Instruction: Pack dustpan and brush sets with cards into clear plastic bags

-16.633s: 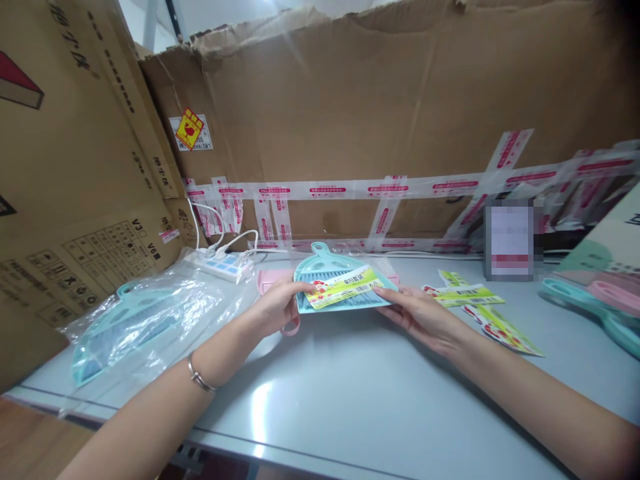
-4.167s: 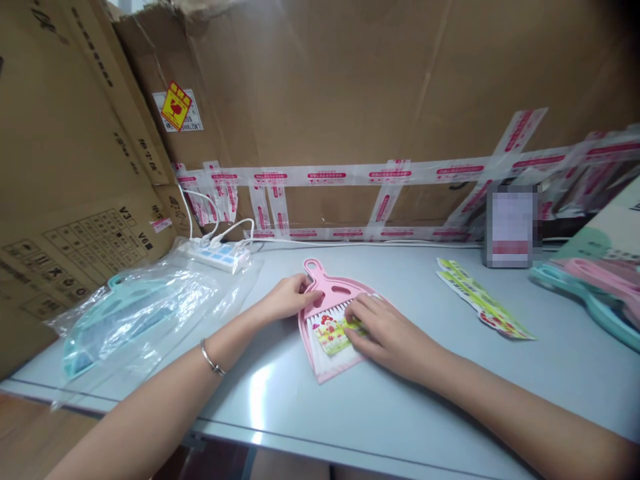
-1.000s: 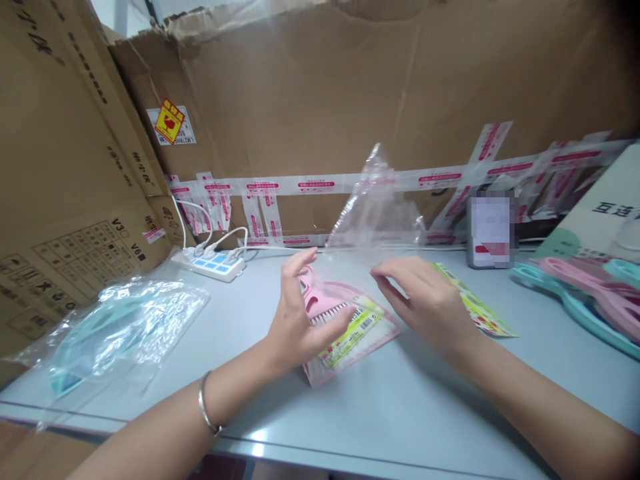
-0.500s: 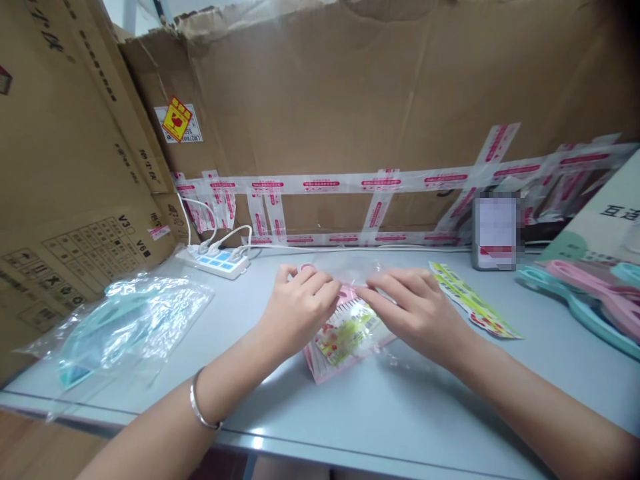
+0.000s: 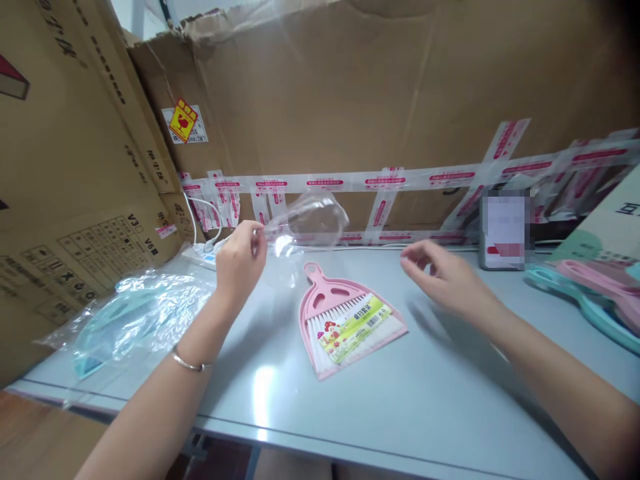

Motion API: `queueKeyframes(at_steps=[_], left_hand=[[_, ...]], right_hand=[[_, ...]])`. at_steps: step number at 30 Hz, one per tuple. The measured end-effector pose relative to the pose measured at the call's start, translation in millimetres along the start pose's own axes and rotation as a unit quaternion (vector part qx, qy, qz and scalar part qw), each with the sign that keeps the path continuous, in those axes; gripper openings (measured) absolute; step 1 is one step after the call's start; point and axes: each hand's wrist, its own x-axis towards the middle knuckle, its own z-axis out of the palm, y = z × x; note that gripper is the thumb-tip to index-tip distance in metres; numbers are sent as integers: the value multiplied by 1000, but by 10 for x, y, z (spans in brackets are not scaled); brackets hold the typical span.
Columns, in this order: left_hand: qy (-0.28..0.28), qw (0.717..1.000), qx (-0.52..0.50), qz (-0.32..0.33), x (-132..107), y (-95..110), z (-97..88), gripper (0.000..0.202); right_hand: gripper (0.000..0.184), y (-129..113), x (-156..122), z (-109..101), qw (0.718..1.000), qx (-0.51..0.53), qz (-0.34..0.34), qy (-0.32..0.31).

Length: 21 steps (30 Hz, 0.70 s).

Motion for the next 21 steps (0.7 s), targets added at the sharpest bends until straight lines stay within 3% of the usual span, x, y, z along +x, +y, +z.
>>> queueKeyframes(at_steps=[2, 5, 9, 13, 16, 21], left_hand=[[-25, 998, 45, -24, 9, -111, 26, 11], [-84, 992, 88, -38, -18, -136, 75, 16], [-118, 987, 103, -36, -51, -58, 111, 22], [-145, 982, 118, -23, -67, -36, 129, 25], [-151, 979, 139, -23, -71, -77, 126, 27], [-192, 959, 205, -36, -31, -111, 48, 27]], right_hand=[[34, 122, -6, 105, 983, -16, 77, -165], [53, 169, -63, 285, 956, -29, 98, -273], [55, 68, -101, 393, 943, -6, 102, -318], [45, 12, -86, 377, 933, 6, 116, -342], [42, -7, -94, 343, 923, 72, 149, -347], [42, -31, -55, 126, 842, 346, 248, -332]])
